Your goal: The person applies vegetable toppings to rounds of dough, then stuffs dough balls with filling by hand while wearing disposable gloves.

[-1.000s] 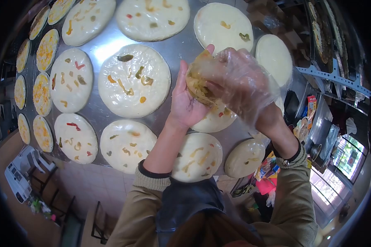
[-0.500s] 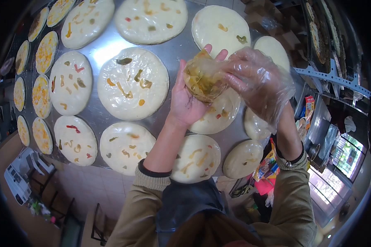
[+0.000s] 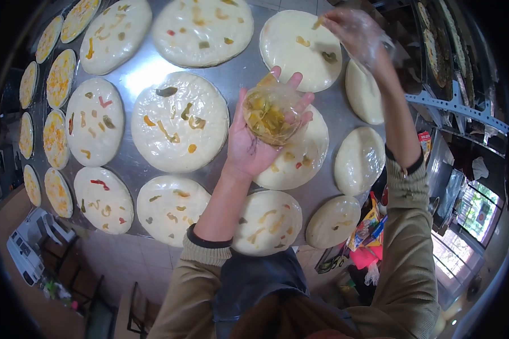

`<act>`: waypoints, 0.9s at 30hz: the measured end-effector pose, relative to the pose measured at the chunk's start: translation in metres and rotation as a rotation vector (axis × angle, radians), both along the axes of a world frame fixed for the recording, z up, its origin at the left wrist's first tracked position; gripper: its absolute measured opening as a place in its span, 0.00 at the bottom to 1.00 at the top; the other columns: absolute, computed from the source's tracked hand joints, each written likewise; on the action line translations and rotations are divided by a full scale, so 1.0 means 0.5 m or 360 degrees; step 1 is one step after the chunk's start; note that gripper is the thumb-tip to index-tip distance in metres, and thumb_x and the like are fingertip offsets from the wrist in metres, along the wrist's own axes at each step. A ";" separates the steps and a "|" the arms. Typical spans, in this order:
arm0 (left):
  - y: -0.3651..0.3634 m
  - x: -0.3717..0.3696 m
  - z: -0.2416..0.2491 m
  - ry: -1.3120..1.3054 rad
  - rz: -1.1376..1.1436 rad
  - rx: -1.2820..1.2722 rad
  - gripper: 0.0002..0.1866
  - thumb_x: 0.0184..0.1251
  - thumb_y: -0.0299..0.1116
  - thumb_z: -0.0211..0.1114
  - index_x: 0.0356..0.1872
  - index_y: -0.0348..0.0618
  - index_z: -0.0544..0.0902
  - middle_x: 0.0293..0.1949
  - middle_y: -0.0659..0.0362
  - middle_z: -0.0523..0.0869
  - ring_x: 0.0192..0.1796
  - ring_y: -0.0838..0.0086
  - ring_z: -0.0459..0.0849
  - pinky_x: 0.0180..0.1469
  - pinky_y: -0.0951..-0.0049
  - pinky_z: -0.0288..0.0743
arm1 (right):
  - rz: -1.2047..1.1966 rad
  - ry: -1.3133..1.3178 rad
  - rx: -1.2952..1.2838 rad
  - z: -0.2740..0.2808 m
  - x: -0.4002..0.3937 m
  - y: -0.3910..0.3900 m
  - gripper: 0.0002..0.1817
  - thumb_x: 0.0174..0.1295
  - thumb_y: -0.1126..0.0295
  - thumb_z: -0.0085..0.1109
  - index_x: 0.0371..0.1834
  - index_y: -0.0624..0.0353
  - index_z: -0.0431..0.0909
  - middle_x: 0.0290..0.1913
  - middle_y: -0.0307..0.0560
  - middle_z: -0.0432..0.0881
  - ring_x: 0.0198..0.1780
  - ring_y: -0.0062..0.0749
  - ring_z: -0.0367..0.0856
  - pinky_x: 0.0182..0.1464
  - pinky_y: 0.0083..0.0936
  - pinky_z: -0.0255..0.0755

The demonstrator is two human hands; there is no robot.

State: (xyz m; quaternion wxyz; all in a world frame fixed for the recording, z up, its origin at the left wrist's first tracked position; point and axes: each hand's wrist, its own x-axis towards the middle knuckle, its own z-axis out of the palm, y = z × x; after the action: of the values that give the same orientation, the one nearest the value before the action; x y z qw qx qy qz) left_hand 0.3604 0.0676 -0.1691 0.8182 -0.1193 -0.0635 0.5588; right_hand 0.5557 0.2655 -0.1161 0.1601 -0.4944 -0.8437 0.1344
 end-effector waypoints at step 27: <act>-0.005 0.023 0.041 0.0073 -0.0023 0.0081 0.34 0.75 0.60 0.31 0.76 0.58 0.45 0.76 0.54 0.49 0.75 0.53 0.54 0.74 0.48 0.51 | 0.0529 -0.0233 -0.0247 0.158 -0.121 -0.352 0.19 0.64 0.68 0.56 0.58 0.57 0.73 0.52 0.54 0.80 0.59 0.44 0.76 0.60 0.38 0.68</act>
State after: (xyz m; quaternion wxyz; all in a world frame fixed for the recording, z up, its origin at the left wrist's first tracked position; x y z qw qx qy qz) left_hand 0.3720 0.0648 -0.1486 0.8263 -0.0860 -0.0579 0.5536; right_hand 0.4950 0.0898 -0.0370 0.0353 -0.3676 -0.9103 0.1872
